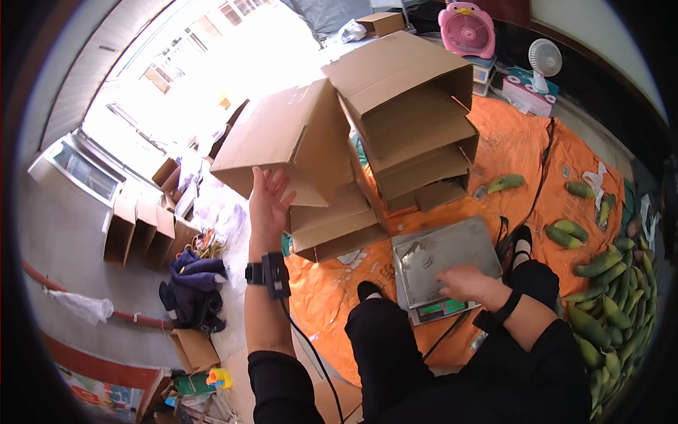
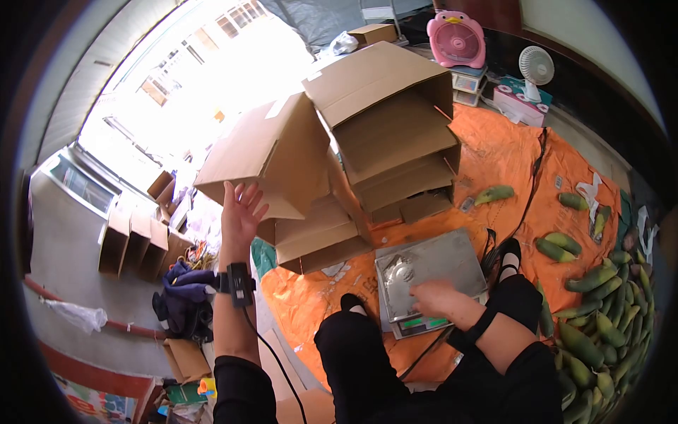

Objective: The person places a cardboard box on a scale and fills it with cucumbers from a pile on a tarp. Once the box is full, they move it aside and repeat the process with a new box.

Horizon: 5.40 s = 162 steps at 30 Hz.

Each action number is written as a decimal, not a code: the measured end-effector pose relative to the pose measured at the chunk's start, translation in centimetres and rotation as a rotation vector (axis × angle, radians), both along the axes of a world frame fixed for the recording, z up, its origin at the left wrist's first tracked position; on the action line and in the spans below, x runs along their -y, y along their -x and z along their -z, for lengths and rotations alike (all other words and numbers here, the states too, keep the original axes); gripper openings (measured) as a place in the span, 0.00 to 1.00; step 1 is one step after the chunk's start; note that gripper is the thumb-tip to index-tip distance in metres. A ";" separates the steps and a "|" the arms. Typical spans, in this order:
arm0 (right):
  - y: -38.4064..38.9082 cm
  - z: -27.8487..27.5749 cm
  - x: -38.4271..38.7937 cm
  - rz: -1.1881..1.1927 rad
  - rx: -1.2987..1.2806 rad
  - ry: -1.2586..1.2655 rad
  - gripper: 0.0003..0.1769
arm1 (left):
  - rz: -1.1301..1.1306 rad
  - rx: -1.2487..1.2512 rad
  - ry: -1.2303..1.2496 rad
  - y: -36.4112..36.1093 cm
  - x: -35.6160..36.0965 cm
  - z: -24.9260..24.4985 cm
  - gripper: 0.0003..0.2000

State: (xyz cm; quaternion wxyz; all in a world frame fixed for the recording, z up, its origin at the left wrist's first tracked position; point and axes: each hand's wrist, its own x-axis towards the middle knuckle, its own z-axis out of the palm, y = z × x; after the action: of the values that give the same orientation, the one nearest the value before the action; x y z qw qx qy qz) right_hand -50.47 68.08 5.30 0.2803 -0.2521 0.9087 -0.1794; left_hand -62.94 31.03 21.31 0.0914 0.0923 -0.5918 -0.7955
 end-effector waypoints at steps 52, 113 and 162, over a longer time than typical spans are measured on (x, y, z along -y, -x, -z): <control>-5.7 0.6 -0.6 -0.231 0.072 -0.007 0.18 | 0.849 -0.189 1.481 -15.0 -16.2 11.2 0.07; -39.3 21.0 -36.9 1.820 0.004 -0.463 0.43 | 0.803 -0.276 1.322 -15.2 -18.5 9.4 0.17; 3.3 0.5 -0.9 -0.193 -0.229 0.176 0.32 | 0.979 0.436 0.558 -9.1 -19.0 13.3 0.36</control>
State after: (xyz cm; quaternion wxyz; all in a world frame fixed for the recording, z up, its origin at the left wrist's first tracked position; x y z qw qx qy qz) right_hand -53.77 68.96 4.81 0.1679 -0.3805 0.8870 -0.2005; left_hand -53.87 50.02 7.99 -0.3879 -0.0573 -0.7569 -0.5228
